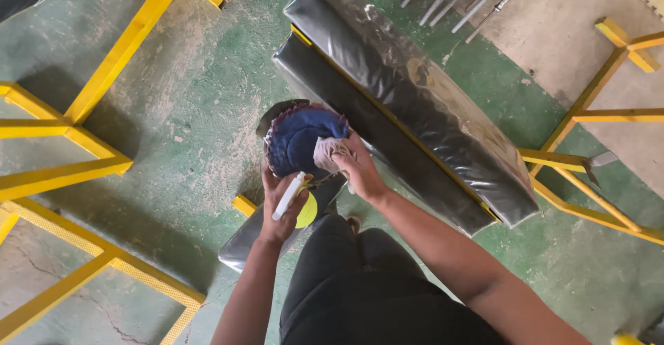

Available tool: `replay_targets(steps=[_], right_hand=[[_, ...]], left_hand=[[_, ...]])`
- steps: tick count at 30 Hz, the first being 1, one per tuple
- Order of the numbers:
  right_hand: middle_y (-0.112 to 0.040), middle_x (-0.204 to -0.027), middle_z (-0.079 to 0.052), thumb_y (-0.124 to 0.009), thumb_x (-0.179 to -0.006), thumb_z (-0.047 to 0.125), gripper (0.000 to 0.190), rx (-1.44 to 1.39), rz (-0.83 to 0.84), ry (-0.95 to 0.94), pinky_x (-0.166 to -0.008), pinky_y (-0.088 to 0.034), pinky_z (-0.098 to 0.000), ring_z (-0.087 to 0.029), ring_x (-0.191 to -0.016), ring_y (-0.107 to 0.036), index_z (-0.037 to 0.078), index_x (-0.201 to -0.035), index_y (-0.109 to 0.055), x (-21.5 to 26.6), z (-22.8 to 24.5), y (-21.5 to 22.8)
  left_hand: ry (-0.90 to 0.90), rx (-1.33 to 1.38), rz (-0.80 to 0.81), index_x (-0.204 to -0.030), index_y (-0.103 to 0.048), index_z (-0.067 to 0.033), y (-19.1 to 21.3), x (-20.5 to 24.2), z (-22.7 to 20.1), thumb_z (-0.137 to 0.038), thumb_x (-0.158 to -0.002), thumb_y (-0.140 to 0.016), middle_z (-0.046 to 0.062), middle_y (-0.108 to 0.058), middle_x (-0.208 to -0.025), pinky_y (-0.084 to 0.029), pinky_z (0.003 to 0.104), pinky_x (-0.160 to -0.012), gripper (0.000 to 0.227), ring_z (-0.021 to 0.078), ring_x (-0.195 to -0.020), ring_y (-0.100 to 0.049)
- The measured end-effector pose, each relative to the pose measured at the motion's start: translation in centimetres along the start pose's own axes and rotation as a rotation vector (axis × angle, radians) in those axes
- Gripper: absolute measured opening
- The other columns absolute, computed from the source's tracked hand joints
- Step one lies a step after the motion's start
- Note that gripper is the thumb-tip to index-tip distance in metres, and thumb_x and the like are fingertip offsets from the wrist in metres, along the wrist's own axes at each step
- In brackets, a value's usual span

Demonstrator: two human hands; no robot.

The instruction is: The person cleans a long, black padded bench using a spray bottle and a cloth. They wipe the surface of the bench and the yellow metal frame, then move to a second bench covered in plastic wrap to clean it as well.

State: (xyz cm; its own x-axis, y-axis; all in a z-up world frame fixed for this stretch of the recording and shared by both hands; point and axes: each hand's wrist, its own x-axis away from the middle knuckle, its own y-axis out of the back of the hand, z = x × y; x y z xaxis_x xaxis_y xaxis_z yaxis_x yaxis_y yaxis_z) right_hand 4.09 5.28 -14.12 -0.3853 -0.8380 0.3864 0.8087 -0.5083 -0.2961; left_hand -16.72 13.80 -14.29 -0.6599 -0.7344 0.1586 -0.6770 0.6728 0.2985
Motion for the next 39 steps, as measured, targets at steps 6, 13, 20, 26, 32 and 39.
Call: replay_targets(steps=[6, 13, 20, 26, 32, 39], right_hand=[[-0.045, -0.116, -0.002, -0.058, -0.096, 0.020, 0.034, -0.013, 0.021, 0.015, -0.083, -0.044, -0.0268, -0.011, -0.097, -0.053, -0.002, -0.122, -0.065, 3.3, -5.5, 0.4], [-0.045, -0.118, -0.002, -0.059, -0.098, 0.020, 0.032, 0.093, 0.029, 0.064, -0.079, -0.043, -0.0236, -0.008, -0.097, -0.052, -0.001, -0.120, -0.067, 6.8, -11.4, 1.3], [-0.051, -0.118, -0.010, -0.058, -0.100, 0.023, 0.032, 0.193, 0.021, 0.081, -0.096, -0.041, -0.0292, -0.017, -0.108, -0.052, 0.000, -0.119, -0.067, 8.7, -18.0, 0.9], [-0.049, -0.120, -0.010, -0.059, -0.097, 0.024, 0.031, 0.221, -0.029, 0.092, -0.096, -0.044, -0.0331, -0.020, -0.110, -0.054, -0.001, -0.114, -0.066, 8.7, -22.7, -0.1], [-0.051, -0.116, -0.010, -0.059, -0.096, 0.027, 0.031, 0.378, -0.055, 0.116, -0.095, -0.044, -0.0335, -0.021, -0.107, -0.055, 0.000, -0.110, -0.067, 8.0, -26.6, 0.2], [-0.051, -0.115, -0.010, -0.059, -0.098, 0.025, 0.029, 0.316, 0.011, 0.072, -0.096, -0.045, -0.0335, -0.020, -0.106, -0.055, 0.000, -0.109, -0.067, 6.0, -33.0, 0.7]], left_hand=[[-0.043, -0.017, -0.045, -0.119, -0.073, -0.0121, -1.4, 5.0, 2.5, -0.019, -0.089, -0.077, 0.016, -0.048, -0.136, -0.037, 0.042, -0.117, 0.031, 0.0330, -0.132, -0.049], [-0.030, 0.047, -0.081, -0.118, -0.072, -0.0139, -3.4, 10.2, 5.8, -0.019, -0.089, -0.075, 0.018, -0.042, -0.145, -0.035, 0.041, -0.118, 0.030, 0.0341, -0.139, -0.045], [-0.017, 0.005, -0.084, -0.120, -0.074, -0.0116, -5.3, 15.1, 12.5, -0.016, -0.090, -0.074, 0.015, -0.051, -0.144, -0.032, 0.044, -0.123, 0.030, 0.0369, -0.149, -0.037], [0.031, 0.080, -0.145, -0.119, -0.072, -0.0127, -6.6, 17.0, 16.9, -0.019, -0.090, -0.074, 0.018, -0.039, -0.150, -0.033, 0.042, -0.119, 0.029, 0.0339, -0.144, -0.040], [0.046, 0.019, -0.163, -0.120, -0.073, -0.0109, -8.1, 18.1, 21.6, -0.016, -0.090, -0.076, 0.015, -0.052, -0.144, -0.033, 0.042, -0.120, 0.030, 0.0352, -0.149, -0.037], [0.088, 0.059, -0.238, -0.119, -0.072, -0.0108, -9.1, 18.5, 25.8, -0.013, -0.090, -0.074, 0.018, -0.043, -0.149, -0.034, 0.039, -0.118, 0.030, 0.0334, -0.146, -0.038]])
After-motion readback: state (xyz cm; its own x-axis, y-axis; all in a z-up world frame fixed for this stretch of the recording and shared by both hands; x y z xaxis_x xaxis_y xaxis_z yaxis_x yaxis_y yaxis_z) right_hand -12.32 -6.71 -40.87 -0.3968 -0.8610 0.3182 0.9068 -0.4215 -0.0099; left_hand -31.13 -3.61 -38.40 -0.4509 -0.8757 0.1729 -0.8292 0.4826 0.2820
